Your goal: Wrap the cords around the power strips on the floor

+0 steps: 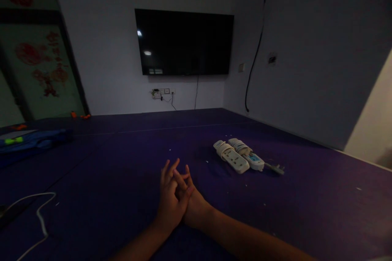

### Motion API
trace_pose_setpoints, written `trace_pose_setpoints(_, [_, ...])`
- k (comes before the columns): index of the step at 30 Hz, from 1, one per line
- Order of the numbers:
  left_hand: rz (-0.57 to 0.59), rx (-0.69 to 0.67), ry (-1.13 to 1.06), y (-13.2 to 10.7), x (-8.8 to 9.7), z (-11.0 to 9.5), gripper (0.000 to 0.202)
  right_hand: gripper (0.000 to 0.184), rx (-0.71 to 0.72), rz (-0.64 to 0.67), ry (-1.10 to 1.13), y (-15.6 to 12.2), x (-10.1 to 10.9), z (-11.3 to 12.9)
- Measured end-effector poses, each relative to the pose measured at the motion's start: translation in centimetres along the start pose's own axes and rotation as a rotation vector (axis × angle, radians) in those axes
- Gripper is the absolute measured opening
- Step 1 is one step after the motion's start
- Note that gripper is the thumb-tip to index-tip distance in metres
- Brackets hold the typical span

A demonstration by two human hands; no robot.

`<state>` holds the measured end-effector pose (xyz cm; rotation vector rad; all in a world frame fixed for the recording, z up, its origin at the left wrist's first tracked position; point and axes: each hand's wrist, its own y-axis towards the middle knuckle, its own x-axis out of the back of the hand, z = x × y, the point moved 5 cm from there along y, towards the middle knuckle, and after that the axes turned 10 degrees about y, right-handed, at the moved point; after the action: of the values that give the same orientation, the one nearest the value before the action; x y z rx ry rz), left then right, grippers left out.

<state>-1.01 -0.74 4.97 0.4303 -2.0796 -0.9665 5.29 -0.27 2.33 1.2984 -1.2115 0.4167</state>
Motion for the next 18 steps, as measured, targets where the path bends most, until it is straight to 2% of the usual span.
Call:
trace_pose_setpoints(6, [-0.013, -0.038, 0.04, -0.1, -0.2, -0.5, 0.011, 0.056, -0.012, 0.001, 0.045, -0.3, -1.4, -0.6])
trace_pose_setpoints(11, [0.02, -0.03, 0.053, 0.0, -0.7, 0.1, 0.011, 0.054, -0.013, 0.03, 0.066, -0.1, -0.9, -0.5])
trace_pose_setpoints(13, [0.024, 0.003, 0.04, 0.0, -0.8, 0.7, 0.026, 0.054, -0.021, 0.031, 0.066, 0.1, -0.2, -0.4])
trace_pose_setpoints(16, [-0.019, 0.099, 0.002, -0.2, -0.8, 1.8, 0.08, 0.053, -0.039, 0.03, 0.073, 0.5, 0.4, -0.4])
trace_pose_setpoints(18, [-0.03, 0.145, -0.007, -0.4, -0.8, 2.3, 0.104, 0.052, -0.053, 0.036, 0.086, 0.6, 0.2, -0.5])
